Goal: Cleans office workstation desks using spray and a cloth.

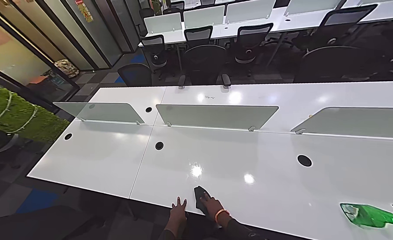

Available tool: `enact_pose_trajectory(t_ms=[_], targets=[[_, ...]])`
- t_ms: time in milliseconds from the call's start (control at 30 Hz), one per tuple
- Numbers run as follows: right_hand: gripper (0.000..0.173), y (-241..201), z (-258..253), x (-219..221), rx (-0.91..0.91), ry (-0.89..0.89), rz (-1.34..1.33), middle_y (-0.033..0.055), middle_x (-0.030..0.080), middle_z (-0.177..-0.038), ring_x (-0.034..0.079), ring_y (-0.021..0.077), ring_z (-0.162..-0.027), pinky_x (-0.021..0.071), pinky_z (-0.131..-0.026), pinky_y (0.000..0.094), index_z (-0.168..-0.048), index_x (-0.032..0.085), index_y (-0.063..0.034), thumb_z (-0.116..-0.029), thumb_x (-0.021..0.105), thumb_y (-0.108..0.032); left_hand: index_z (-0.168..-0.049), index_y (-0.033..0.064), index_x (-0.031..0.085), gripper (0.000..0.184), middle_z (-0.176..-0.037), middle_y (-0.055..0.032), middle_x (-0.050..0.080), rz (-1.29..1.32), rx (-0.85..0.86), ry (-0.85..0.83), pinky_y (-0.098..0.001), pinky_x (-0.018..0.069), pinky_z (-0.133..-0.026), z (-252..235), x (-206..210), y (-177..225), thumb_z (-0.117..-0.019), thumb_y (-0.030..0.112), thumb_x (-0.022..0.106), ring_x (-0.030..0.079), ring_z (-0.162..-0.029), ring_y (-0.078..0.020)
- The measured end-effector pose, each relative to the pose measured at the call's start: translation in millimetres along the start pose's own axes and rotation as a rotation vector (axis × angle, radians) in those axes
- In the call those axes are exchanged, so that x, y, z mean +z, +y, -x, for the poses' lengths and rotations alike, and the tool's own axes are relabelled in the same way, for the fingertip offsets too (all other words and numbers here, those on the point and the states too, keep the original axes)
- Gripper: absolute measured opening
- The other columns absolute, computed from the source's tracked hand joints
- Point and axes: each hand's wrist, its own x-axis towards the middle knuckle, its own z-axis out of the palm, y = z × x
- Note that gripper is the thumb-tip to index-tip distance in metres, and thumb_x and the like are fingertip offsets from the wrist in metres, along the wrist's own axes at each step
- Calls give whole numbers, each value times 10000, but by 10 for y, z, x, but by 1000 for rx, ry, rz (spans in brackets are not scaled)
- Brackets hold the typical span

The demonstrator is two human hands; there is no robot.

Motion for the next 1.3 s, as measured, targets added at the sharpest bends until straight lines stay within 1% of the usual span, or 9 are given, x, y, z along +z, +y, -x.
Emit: enact_pose_trajectory(t_ms=[167, 400, 567, 667, 800, 967, 1133, 1200, 1300], targets=[[775, 240, 287, 235, 10, -15, 2, 85, 251, -1715, 520, 538, -1304, 520, -903, 699, -1581, 432, -309, -907, 640, 14, -1670, 290, 162, 1005, -1723, -233, 30, 2, -32, 1, -698, 484, -1011, -9, -13, 87, -869, 382, 762, 407, -1397, -590], [748, 1487, 1086, 214, 327, 138, -143, 16, 337, -1686, 598, 504, -1229, 544, -868, 691, -1551, 467, -365, -875, 704, -149, -1672, 298, 141, 1039, -1718, -251, 9, -7, -62, 10, -675, 496, -1010, -144, 67, 120, -855, 361, 780, 412, -1399, -577], [774, 2577, 1627, 295, 659, 274, -223, 100, 384, -1654, 623, 506, -1197, 542, -869, 700, -1549, 482, -305, -841, 758, -153, -1671, 264, 165, 1035, -1707, -275, 58, -5, -44, 19, -651, 515, -1002, -198, 57, 99, -850, 359, 789, 501, -1341, -545], [824, 2877, 1761, 371, 752, 273, -227, 122, 386, -1650, 643, 497, -1168, 552, -855, 684, -1564, 466, -283, -814, 759, -109, -1671, 255, 169, 1039, -1704, -279, 75, -6, -53, 27, -633, 527, -995, -196, 55, 125, -843, 360, 789, 536, -1315, -526], [795, 2610, 1603, 422, 702, 270, -244, 180, 334, -1662, 640, 496, -1172, 560, -880, 648, -1597, 408, -215, -870, 713, -113, -1672, 250, 161, 1043, -1703, -281, 70, 9, -76, 36, -629, 535, -985, -195, 90, 165, -848, 344, 794, 540, -1311, -523], [760, 1799, 1235, 391, 383, 197, -188, 160, 286, -1686, 597, 499, -1230, 555, -894, 658, -1576, 443, -267, -878, 702, -118, -1662, 169, 193, 1034, -1651, -332, 208, -64, -77, 50, -636, 544, -971, -143, 87, 326, -846, 362, 797, 554, -1291, -530], [708, 1163, 891, 468, 105, 97, -53, 157, 243, -1702, 536, 513, -1298, 540, -901, 656, -1579, 431, -257, -931, 643, -67, -1654, 266, 242, 962, -1654, -334, 200, -74, 15, 15, -657, 530, -978, -42, 178, 672, -861, 371, 776, 531, -1312, -539], [701, 1101, 850, 462, 67, 83, -27, 142, 245, -1705, 531, 523, -1299, 540, -891, 663, -1575, 437, -262, -944, 609, -13, -1653, 280, 246, 953, -1664, -327, 171, -82, 35, -3, -655, 526, -983, 27, 234, 813, -861, 371, 767, 522, -1319, -539], [736, 1332, 892, 308, 121, 129, -55, 62, 294, -1701, 560, 521, -1264, 543, -854, 687, -1556, 466, -317, -889, 706, -119, -1650, 287, 254, 943, -1683, -301, 136, -79, 35, -2, -649, 533, -973, 95, 279, 871, -861, 368, 764, 510, -1333, -532]])
